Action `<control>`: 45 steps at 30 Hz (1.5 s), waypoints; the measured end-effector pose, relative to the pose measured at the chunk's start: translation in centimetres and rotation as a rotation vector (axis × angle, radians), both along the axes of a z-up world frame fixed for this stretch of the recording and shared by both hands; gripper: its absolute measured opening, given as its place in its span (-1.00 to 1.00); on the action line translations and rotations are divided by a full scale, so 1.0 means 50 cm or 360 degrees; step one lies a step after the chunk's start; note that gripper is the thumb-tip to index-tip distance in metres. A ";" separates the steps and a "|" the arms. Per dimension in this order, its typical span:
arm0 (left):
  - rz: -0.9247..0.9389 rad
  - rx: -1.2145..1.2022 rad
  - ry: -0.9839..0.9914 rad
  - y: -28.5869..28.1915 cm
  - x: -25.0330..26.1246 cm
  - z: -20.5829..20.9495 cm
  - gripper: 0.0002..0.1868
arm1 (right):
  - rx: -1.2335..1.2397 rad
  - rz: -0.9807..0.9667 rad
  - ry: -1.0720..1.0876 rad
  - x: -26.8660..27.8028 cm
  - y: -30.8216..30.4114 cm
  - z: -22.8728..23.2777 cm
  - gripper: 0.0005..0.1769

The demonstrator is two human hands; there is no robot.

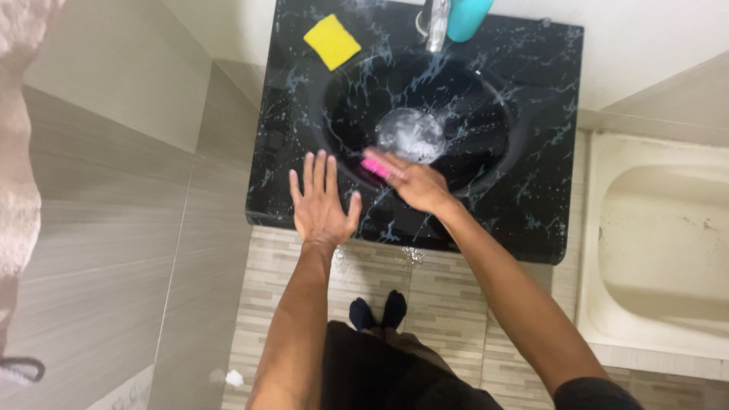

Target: The person cleans a black marble sink using a pink scrubbing brush and a yellow sponge, applying soap and scrubbing the interior surface of the basin.

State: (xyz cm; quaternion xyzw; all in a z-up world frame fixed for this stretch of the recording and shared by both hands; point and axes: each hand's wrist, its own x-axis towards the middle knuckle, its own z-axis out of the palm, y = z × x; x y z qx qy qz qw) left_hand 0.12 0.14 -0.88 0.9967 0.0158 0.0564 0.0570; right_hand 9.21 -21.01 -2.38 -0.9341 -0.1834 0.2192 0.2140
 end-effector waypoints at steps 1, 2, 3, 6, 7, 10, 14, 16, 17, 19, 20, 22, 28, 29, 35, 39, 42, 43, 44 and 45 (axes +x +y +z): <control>0.0000 0.0001 0.0011 -0.001 -0.004 -0.003 -0.13 | -0.0142 -0.0053 0.0025 0.001 0.007 -0.007 -0.25; 0.0141 -0.0071 0.0016 -0.005 -0.008 -0.003 -0.18 | -0.0141 -0.0053 0.0036 0.005 0.020 -0.016 -0.25; 0.0275 -0.0137 0.0008 -0.008 -0.002 0.001 -0.22 | -0.0261 -0.0220 0.0099 0.017 0.037 -0.021 -0.33; 0.0467 -0.0247 0.0116 -0.012 0.004 0.012 -0.25 | -0.0099 -0.0220 0.0072 0.015 0.090 -0.033 -0.35; 0.0466 -0.0245 0.0113 -0.014 0.003 0.014 -0.25 | 0.0177 -0.0057 -0.0035 0.016 0.103 -0.034 -0.37; 0.0516 -0.0335 0.0063 -0.013 0.004 0.017 -0.28 | 0.0210 -0.0082 -0.0012 0.017 0.118 -0.042 -0.44; 0.0490 -0.0284 0.0079 -0.014 0.006 0.008 -0.27 | -0.0081 -0.0530 0.0104 0.041 0.120 -0.034 -0.29; 0.0484 -0.0261 0.0099 -0.014 0.006 0.006 -0.27 | 0.0342 -0.0420 0.0518 0.032 0.148 -0.021 -0.33; 0.0475 -0.0261 0.0089 -0.013 0.005 0.006 -0.25 | 0.0340 -0.0422 0.0516 0.031 0.150 -0.018 -0.33; 0.0471 -0.0263 0.0087 -0.012 0.001 0.004 -0.24 | 0.0473 0.0016 -0.0062 0.027 0.155 -0.027 -0.38; 0.0464 -0.0241 0.0104 -0.011 -0.001 0.003 -0.24 | 0.0469 0.0019 -0.0055 0.030 0.154 -0.034 -0.38; 0.0437 -0.0216 0.0108 -0.012 0.006 0.007 -0.24 | 0.0146 -0.0463 0.0227 0.053 0.153 -0.043 -0.31; 0.0429 -0.0236 0.0150 -0.010 0.008 0.016 -0.20 | 0.0457 0.0040 0.0018 0.042 0.154 -0.084 -0.36; 0.0420 -0.0230 0.0136 -0.009 0.007 0.017 -0.21 | 0.0456 0.0054 0.0022 0.052 0.152 -0.086 -0.36; 0.0405 -0.0234 0.0064 -0.009 0.006 0.019 -0.20 | 0.0641 -0.0200 0.0145 0.096 0.146 -0.140 -0.20; 0.0407 -0.0248 0.0077 -0.007 0.010 0.015 -0.21 | 0.0547 -0.0110 -0.0039 0.116 0.136 -0.148 -0.23; 0.0400 -0.0218 0.0069 -0.008 0.007 0.019 -0.21 | 0.0366 -0.0403 0.0098 0.124 0.157 -0.118 -0.18; 0.0400 -0.0220 0.0071 -0.007 0.008 0.017 -0.21 | 0.0405 -0.0351 0.0091 0.113 0.167 -0.112 -0.21; 0.0405 -0.0203 0.0109 -0.006 0.007 0.015 -0.21 | 0.0403 -0.0351 0.0092 0.100 0.174 -0.110 -0.21; 0.0411 -0.0189 0.0145 -0.006 0.009 0.013 -0.20 | 0.0453 -0.0202 -0.0015 0.089 0.179 -0.111 -0.29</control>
